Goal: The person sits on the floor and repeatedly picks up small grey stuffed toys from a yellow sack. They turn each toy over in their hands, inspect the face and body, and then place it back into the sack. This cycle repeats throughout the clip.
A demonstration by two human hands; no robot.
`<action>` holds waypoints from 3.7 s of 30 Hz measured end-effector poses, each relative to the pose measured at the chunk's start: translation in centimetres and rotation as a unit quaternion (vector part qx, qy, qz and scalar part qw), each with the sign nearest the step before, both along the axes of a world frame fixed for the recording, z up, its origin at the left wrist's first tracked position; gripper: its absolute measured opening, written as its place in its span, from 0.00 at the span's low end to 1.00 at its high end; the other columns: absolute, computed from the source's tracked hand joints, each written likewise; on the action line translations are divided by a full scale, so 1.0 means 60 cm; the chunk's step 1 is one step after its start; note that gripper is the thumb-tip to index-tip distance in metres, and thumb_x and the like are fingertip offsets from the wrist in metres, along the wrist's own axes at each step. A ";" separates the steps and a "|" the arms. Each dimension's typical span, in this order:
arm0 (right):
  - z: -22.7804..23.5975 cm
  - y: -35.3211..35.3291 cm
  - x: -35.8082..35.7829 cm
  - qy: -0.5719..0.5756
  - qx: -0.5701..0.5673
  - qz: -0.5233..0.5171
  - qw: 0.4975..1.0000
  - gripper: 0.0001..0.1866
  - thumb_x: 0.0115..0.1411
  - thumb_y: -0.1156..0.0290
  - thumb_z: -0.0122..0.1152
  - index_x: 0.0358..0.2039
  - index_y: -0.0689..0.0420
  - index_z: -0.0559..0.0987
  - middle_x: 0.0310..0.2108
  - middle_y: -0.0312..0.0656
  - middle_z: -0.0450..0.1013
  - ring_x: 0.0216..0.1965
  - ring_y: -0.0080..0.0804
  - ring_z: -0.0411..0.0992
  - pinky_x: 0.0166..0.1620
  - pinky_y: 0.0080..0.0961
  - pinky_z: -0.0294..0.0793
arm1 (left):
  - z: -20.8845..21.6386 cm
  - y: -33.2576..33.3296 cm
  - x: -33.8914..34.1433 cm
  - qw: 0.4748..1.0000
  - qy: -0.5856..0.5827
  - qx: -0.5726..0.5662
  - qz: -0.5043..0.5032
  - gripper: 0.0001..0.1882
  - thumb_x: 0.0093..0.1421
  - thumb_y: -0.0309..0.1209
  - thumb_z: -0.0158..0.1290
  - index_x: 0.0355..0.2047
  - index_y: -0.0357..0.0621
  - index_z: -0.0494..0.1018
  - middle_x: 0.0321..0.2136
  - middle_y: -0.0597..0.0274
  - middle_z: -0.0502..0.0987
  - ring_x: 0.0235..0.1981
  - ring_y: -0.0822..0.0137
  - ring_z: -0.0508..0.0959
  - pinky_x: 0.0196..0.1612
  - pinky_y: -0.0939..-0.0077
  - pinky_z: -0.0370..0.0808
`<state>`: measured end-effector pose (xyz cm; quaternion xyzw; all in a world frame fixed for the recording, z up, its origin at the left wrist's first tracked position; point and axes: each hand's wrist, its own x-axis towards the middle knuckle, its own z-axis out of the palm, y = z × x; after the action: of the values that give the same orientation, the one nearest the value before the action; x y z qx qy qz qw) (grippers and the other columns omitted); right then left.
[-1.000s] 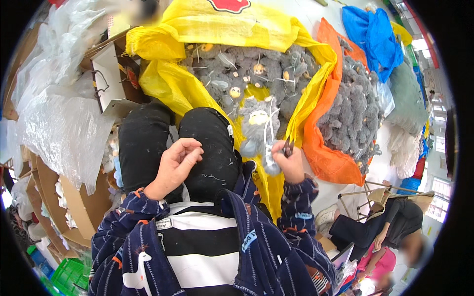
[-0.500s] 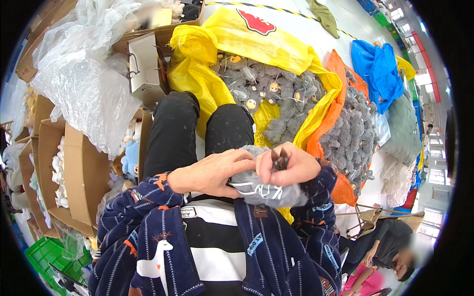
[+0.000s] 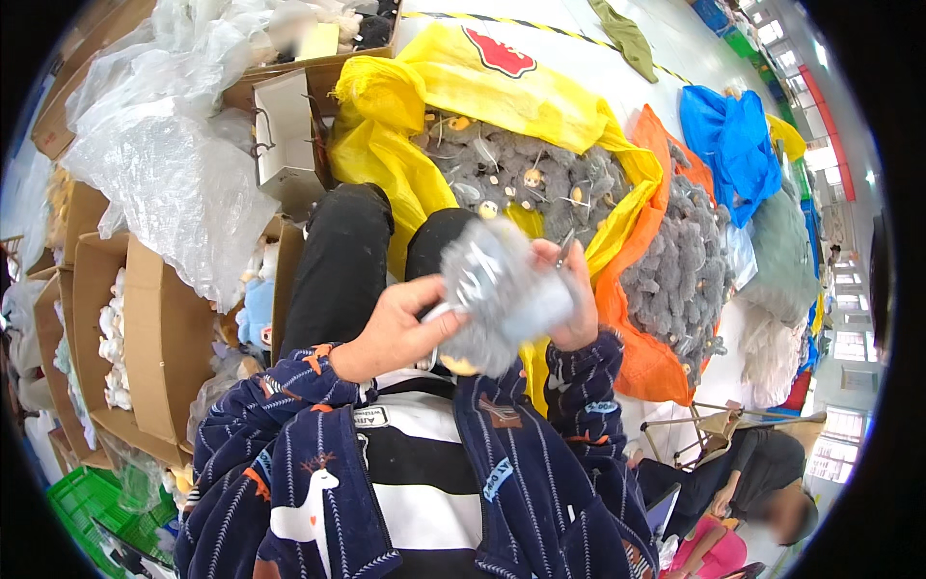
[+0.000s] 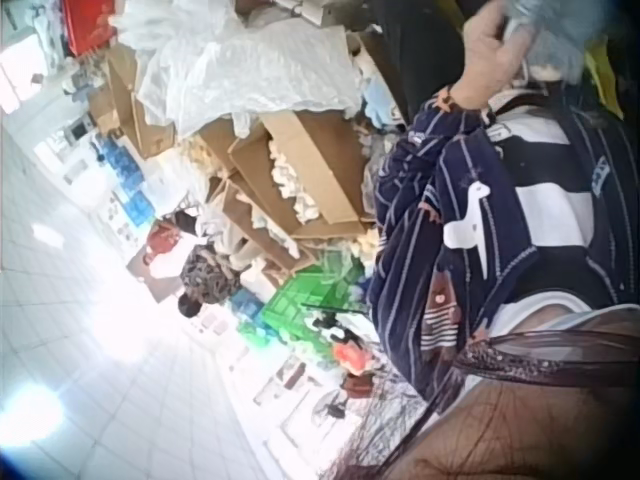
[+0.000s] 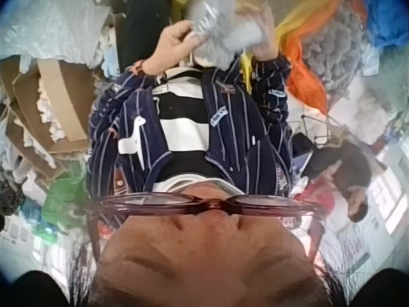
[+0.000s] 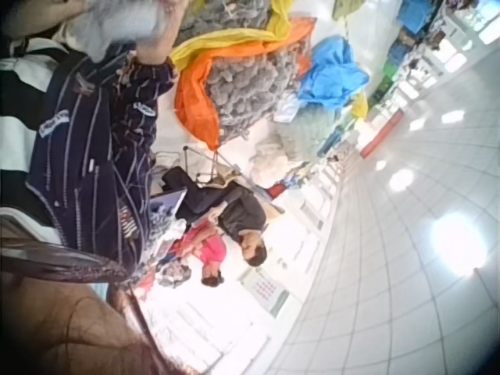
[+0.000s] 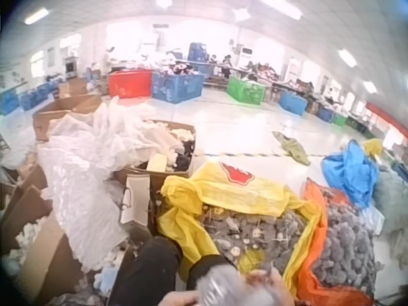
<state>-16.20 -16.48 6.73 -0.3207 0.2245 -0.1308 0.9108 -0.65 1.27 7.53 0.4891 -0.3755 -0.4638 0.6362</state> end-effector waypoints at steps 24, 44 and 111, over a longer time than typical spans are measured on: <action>-0.025 0.086 0.093 0.144 -0.442 -0.241 0.852 0.13 0.51 0.77 0.57 0.39 0.64 0.71 0.34 0.36 0.72 0.36 0.22 0.68 0.41 0.19 0.67 | -0.069 -0.059 -0.009 0.978 0.119 0.027 0.168 0.12 0.55 0.25 0.51 0.40 0.37 0.69 0.35 0.64 0.74 0.36 0.76 0.71 0.41 0.80 0.68; -0.064 0.111 -0.019 0.243 -0.463 0.011 0.852 0.14 0.52 0.70 0.58 0.37 0.66 0.72 0.26 0.40 0.72 0.27 0.23 0.70 0.32 0.19 0.69 | -0.113 0.006 0.006 0.961 0.208 0.175 -0.046 0.27 0.52 0.28 0.56 0.51 0.35 0.60 0.42 0.62 0.71 0.42 0.75 0.70 0.47 0.80 0.66; -0.057 0.139 0.024 0.107 -0.751 0.028 0.651 0.15 0.41 0.79 0.61 0.33 0.52 0.76 0.26 0.42 0.65 0.21 0.34 0.69 0.24 0.25 0.69 | -0.100 -0.048 0.014 0.880 0.463 0.050 0.089 0.20 0.54 0.28 0.51 0.48 0.41 0.62 0.43 0.63 0.69 0.45 0.68 0.70 0.48 0.72 0.67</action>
<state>-14.74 -8.16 3.31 -0.9131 0.1362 -0.1943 0.3314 0.16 -1.63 1.54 0.2813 0.0307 -0.5970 0.7507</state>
